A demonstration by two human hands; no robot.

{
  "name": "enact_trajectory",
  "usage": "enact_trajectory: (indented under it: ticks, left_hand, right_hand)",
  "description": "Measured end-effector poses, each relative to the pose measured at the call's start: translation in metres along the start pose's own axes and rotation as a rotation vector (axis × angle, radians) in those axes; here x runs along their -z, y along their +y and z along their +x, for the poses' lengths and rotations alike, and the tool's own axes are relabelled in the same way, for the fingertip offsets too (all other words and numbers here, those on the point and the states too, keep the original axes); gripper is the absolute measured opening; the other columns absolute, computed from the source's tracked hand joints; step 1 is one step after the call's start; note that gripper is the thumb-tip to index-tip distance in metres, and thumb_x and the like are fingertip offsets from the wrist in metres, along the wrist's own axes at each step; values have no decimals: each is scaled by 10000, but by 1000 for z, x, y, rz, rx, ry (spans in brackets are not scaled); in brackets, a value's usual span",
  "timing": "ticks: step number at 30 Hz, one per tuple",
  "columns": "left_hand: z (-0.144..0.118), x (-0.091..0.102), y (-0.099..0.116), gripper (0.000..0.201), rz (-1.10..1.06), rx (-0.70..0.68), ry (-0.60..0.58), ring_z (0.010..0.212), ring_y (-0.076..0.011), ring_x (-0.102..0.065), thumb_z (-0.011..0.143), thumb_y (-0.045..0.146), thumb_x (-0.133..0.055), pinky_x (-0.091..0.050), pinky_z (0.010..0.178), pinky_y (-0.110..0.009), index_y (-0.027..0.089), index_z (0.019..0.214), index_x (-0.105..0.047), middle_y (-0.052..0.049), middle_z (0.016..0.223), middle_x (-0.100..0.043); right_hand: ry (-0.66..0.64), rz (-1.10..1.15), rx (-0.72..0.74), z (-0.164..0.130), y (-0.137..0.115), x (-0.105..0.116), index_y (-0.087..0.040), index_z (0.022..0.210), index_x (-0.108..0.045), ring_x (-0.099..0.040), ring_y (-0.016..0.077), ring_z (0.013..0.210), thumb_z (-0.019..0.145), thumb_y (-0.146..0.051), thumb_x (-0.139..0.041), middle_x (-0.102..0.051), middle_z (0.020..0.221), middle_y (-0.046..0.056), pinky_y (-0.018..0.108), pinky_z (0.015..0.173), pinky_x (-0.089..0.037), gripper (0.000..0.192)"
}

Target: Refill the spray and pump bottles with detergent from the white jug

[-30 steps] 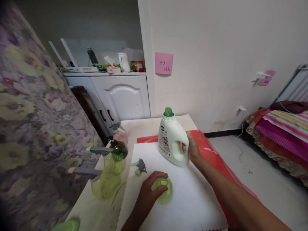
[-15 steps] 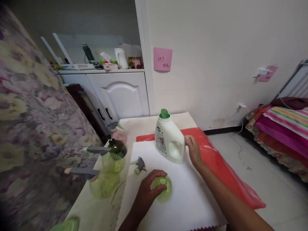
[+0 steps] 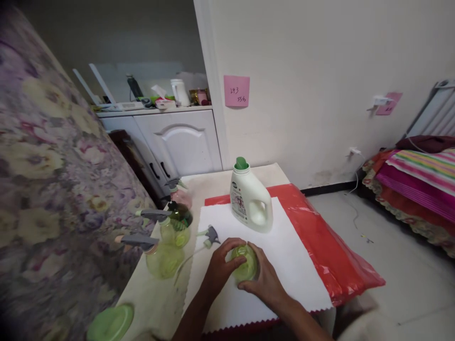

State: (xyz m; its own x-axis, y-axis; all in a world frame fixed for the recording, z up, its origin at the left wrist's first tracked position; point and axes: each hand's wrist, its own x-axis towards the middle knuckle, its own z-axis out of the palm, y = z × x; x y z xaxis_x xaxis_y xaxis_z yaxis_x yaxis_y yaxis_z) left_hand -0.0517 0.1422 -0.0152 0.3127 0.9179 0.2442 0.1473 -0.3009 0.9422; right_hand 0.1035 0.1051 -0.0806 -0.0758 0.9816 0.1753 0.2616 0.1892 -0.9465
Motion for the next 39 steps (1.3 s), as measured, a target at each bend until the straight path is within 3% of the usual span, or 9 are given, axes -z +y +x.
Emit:
enact_trajectory:
  ticks: [4,7,10,14,19,25,32,36,39]
  left_hand:
    - [-3,2,0,330,47,29,-20,1077,-227,-591,714,187,-684,-428,989,-364,221,1042,-677,-60,1111,-669]
    - [-3,17,-3,301,126,43,19,1126,-220,-575,838,271,-560,-417,1005,-375,218,1123,-640,-69,1185,-656]
    - [-2,40,-14,321,485,61,188,1065,-202,-598,939,294,-366,-448,943,-343,197,1106,-622,-73,1126,-668]
    - [-2,59,-35,242,942,158,272,1056,-274,-564,851,223,-511,-410,931,-388,185,1055,-635,-114,1083,-644]
    - [-1,54,-47,276,1099,233,277,1021,-294,-559,785,166,-580,-390,893,-404,177,1055,-635,-111,1035,-649]
    - [3,52,-39,243,1153,224,273,983,-296,-593,783,132,-553,-404,858,-394,153,1005,-648,-132,993,-667]
    - [-8,65,-2,265,955,107,360,866,-213,-627,848,275,-519,-459,823,-326,180,1074,-620,-86,1040,-667]
    - [-12,65,43,356,279,17,612,884,-198,-625,777,377,-648,-473,820,-311,213,1092,-628,-40,977,-684]
    - [-11,55,77,347,-264,-73,675,956,-160,-633,763,331,-695,-456,907,-294,230,1086,-615,-26,1032,-693]
  right_hand:
    - [23,-11,-24,0,7,-2,-298,1364,-339,-455,303,1275,612,-230,-774,-493,1378,81,490,1079,-347,871]
    - [42,-24,-27,-1,9,-2,-300,1338,-376,-453,302,1278,625,-244,-766,-496,1377,76,490,1085,-344,814]
    - [69,-29,-10,-2,11,-3,-304,1312,-407,-455,311,1276,604,-248,-776,-510,1365,71,499,1090,-337,801]
    - [75,-27,20,-2,12,-1,-298,1314,-415,-462,315,1268,591,-239,-777,-521,1350,67,482,1081,-354,811]
    - [64,-19,58,-2,10,0,-288,1344,-393,-447,304,1277,595,-218,-767,-501,1354,70,467,1089,-341,840]
    - [55,7,93,0,12,-1,-299,1309,-423,-474,304,1250,582,-226,-777,-524,1321,62,468,1072,-361,812]
    - [59,-10,132,0,16,-1,-274,1318,-413,-484,299,1234,595,-252,-777,-523,1315,71,457,1063,-372,810]
    - [56,-27,153,1,18,-1,-258,1327,-407,-489,296,1226,604,-284,-776,-522,1308,79,453,1055,-382,812]
    - [60,-35,165,1,20,-2,-262,1330,-400,-492,294,1220,610,-292,-776,-523,1299,75,449,1047,-392,813]
